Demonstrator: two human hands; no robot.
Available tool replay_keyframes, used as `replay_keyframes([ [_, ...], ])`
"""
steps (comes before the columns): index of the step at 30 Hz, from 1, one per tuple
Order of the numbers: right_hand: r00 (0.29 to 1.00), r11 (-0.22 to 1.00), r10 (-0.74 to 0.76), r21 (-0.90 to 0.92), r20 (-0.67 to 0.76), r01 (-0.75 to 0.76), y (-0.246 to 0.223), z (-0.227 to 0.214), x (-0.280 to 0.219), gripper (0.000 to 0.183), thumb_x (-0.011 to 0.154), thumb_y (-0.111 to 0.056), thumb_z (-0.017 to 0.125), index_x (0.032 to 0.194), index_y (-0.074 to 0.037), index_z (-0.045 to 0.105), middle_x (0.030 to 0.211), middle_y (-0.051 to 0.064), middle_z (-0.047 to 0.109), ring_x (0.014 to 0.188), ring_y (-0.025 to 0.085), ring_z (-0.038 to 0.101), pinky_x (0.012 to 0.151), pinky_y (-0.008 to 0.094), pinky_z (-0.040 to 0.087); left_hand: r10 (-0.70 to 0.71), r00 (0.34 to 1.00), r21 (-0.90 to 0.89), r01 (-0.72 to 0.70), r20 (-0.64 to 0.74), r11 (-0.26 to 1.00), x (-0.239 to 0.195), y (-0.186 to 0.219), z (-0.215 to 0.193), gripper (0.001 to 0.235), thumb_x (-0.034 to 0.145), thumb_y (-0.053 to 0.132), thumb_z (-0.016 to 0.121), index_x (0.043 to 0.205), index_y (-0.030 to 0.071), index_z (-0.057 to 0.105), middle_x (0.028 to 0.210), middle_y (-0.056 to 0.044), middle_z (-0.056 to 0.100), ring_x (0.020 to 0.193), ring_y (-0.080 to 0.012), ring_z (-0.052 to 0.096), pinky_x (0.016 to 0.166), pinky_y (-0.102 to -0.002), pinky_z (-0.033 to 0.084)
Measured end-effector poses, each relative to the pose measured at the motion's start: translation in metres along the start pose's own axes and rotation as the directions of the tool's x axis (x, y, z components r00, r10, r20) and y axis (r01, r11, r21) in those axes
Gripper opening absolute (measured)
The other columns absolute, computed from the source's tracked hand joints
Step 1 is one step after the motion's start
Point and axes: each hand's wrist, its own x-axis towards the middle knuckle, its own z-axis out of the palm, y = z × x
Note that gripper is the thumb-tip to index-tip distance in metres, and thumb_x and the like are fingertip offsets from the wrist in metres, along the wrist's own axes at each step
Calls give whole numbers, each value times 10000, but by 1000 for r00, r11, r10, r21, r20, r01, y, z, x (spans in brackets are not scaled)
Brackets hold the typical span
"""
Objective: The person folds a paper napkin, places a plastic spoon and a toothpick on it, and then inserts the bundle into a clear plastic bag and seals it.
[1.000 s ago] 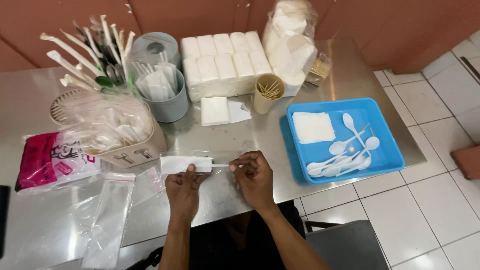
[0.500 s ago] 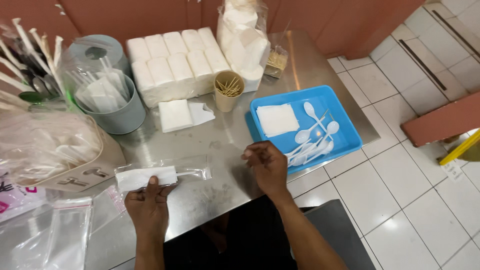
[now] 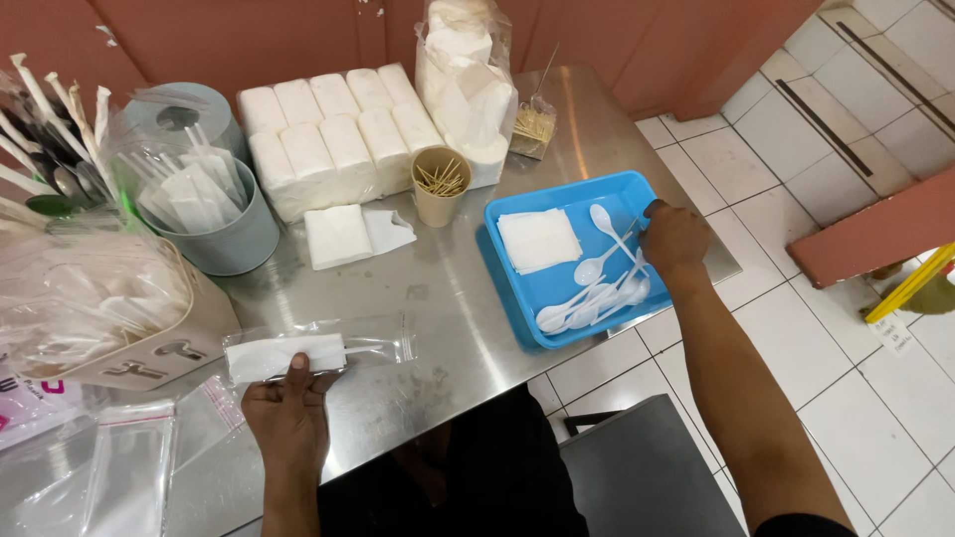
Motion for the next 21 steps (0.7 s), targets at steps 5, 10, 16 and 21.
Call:
replay_keyframes([
  [5, 996, 1000, -23, -8, 81, 24, -5, 12, 10, 335, 1111, -175, 738, 1404, -293, 848, 1136, 124, 884, 1036, 396, 865, 768, 502, 718, 19, 997, -12, -19, 71, 1000, -6, 9, 5, 303, 1056, 161, 902, 861, 89, 681, 874, -24, 699, 965, -253, 814, 909, -547, 803],
  [10, 988, 990, -59, 134, 142, 40, -3, 3, 2, 320, 1160, -173, 682, 1428, -229, 846, 1242, 145, 887, 1131, 420, 836, 850, 541, 716, 26, 996, -17, -25, 84, 1000, -7, 12, 10, 301, 1026, 223, 915, 1200, 10, 794, 1021, -69, 800, 1057, -264, 823, 959, -565, 785],
  [16, 991, 937, -130, 332, 36, 111, 5, 12, -6, 354, 1112, -187, 756, 1455, -102, 779, 1275, 220, 818, 1229, 474, 756, 868, 629, 677, 20, 993, -31, -17, 115, 999, -7, 13, 10, 197, 1053, 192, 893, 1123, 33, 800, 971, -64, 804, 1011, -269, 826, 950, -592, 796],
  [21, 993, 981, -70, 188, 92, 52, 5, 10, -9, 305, 1135, -159, 683, 1323, -277, 892, 1179, 150, 869, 1123, 415, 816, 814, 552, 709, 40, 993, -33, -36, 114, 999, -7, 11, 8, 231, 1030, 221, 933, 970, 64, 775, 879, -43, 792, 930, -233, 834, 902, -522, 795],
])
